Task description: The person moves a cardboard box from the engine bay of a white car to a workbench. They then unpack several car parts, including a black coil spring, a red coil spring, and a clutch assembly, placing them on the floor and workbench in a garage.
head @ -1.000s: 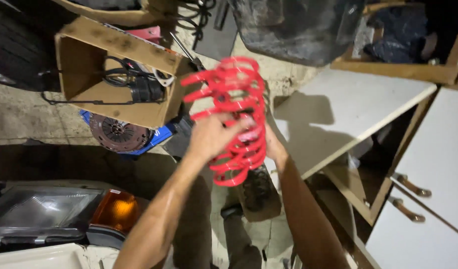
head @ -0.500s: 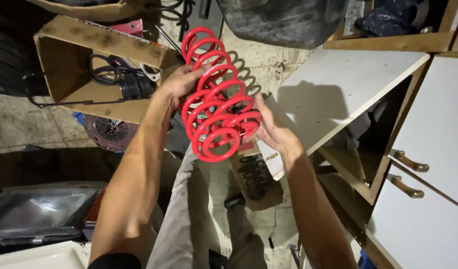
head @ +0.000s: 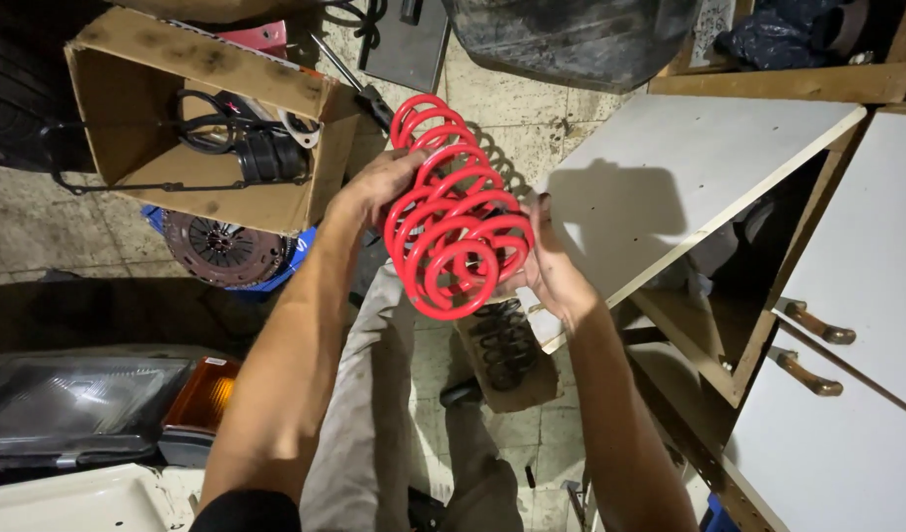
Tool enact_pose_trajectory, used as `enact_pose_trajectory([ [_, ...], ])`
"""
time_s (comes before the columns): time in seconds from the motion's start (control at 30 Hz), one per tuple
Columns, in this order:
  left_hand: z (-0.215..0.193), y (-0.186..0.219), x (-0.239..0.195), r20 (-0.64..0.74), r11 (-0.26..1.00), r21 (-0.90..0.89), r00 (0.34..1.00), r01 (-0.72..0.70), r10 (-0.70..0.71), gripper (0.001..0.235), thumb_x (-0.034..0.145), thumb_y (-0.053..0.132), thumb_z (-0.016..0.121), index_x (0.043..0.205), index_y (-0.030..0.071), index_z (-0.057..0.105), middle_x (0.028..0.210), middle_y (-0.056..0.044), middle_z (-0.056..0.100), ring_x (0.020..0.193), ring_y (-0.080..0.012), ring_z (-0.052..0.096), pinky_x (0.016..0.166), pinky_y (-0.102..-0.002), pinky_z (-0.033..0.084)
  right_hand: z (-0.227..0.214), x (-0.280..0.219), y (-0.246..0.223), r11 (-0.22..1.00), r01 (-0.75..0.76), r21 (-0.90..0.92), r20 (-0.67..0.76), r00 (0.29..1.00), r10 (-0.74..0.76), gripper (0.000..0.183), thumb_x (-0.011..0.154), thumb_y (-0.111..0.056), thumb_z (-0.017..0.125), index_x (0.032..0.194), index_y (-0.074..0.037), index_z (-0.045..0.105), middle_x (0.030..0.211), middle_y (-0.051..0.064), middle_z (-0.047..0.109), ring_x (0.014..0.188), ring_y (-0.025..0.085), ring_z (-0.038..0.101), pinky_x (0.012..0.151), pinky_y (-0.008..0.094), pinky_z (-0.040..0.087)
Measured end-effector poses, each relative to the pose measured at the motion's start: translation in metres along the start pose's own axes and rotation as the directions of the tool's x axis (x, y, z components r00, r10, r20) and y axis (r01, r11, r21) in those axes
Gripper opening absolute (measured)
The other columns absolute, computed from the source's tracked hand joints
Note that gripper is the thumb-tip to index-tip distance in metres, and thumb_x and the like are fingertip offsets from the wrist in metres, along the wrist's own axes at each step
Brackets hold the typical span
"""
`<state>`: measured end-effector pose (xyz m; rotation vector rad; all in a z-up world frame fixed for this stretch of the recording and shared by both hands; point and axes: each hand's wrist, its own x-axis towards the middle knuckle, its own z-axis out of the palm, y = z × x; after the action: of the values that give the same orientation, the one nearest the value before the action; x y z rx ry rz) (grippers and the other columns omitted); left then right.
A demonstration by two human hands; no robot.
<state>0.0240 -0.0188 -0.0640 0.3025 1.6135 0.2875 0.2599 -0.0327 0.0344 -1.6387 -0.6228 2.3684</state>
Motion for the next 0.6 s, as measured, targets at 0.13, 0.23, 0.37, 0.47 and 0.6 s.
enact_pose_trajectory([
  [0.13, 0.009, 0.005, -0.016, 0.004, 0.999, 0.042, 1.000, 0.020, -0.020, 0.063, 0.077, 0.055, 0.074, 0.126, 0.015, 0.073, 0.125, -0.023, 0.067, 0.114, -0.0371, 0.068, 0.080, -0.050, 0.065, 0.003, 0.002, 0.014, 1.000, -0.020, -0.018, -0.112, 0.994, 0.018, 0.094, 0.085, -0.086, 0.024, 0.148, -0.020, 0.046, 0.114, 0.022, 0.069, 0.086, 0.035, 0.075, 0.063, 0.044, 0.066],
  [0.23, 0.011, -0.013, -0.010, -0.013, 0.998, 0.058, 1.000, 0.026, -0.025, 0.062, 0.082, 0.053, 0.067, 0.130, 0.013, 0.070, 0.125, -0.023, 0.067, 0.118, -0.0369, 0.066, 0.092, -0.050, 0.060, 0.026, -0.009, 0.005, 0.999, 0.027, -0.027, -0.255, 0.966, -0.033, 0.099, 0.080, -0.089, 0.029, 0.148, -0.019, 0.048, 0.118, 0.020, 0.068, 0.088, 0.033, 0.075, 0.061, 0.041, 0.066],
  [0.37, 0.018, -0.049, 0.045, -0.016, 0.992, 0.120, 0.999, -0.027, 0.029, 0.061, 0.090, 0.057, 0.060, 0.138, 0.019, 0.065, 0.125, -0.022, 0.068, 0.120, -0.0377, 0.063, 0.099, -0.052, 0.054, 0.001, 0.002, 0.044, 0.989, 0.043, -0.142, -0.382, 0.919, -0.094, 0.092, 0.095, -0.069, 0.047, 0.156, -0.001, 0.036, 0.152, 0.030, 0.035, 0.126, 0.045, 0.054, 0.072, 0.045, 0.065],
  [0.47, 0.026, -0.020, -0.016, -0.041, 1.000, -0.018, 0.999, 0.016, -0.017, 0.060, 0.086, 0.055, 0.063, 0.135, 0.020, 0.067, 0.117, -0.021, 0.071, 0.109, -0.0342, 0.070, 0.089, -0.048, 0.060, 0.021, -0.016, 0.033, 0.976, 0.053, -0.209, -0.303, 0.946, -0.117, 0.094, 0.096, -0.067, 0.050, 0.159, -0.001, 0.028, 0.160, 0.035, 0.023, 0.136, 0.050, 0.045, 0.077, 0.047, 0.065],
  [0.6, 0.027, -0.034, -0.014, -0.087, 0.994, -0.111, 0.996, -0.017, 0.007, 0.073, 0.080, 0.072, 0.070, 0.130, 0.018, 0.068, 0.104, -0.016, 0.074, 0.095, -0.0268, 0.074, 0.085, -0.046, 0.061, 0.006, -0.012, 0.048, 0.954, 0.137, -0.268, -0.168, 0.968, -0.186, 0.075, 0.101, -0.050, 0.052, 0.163, -0.014, 0.028, 0.152, 0.036, 0.037, 0.128, 0.045, 0.054, 0.081, 0.047, 0.064],
])
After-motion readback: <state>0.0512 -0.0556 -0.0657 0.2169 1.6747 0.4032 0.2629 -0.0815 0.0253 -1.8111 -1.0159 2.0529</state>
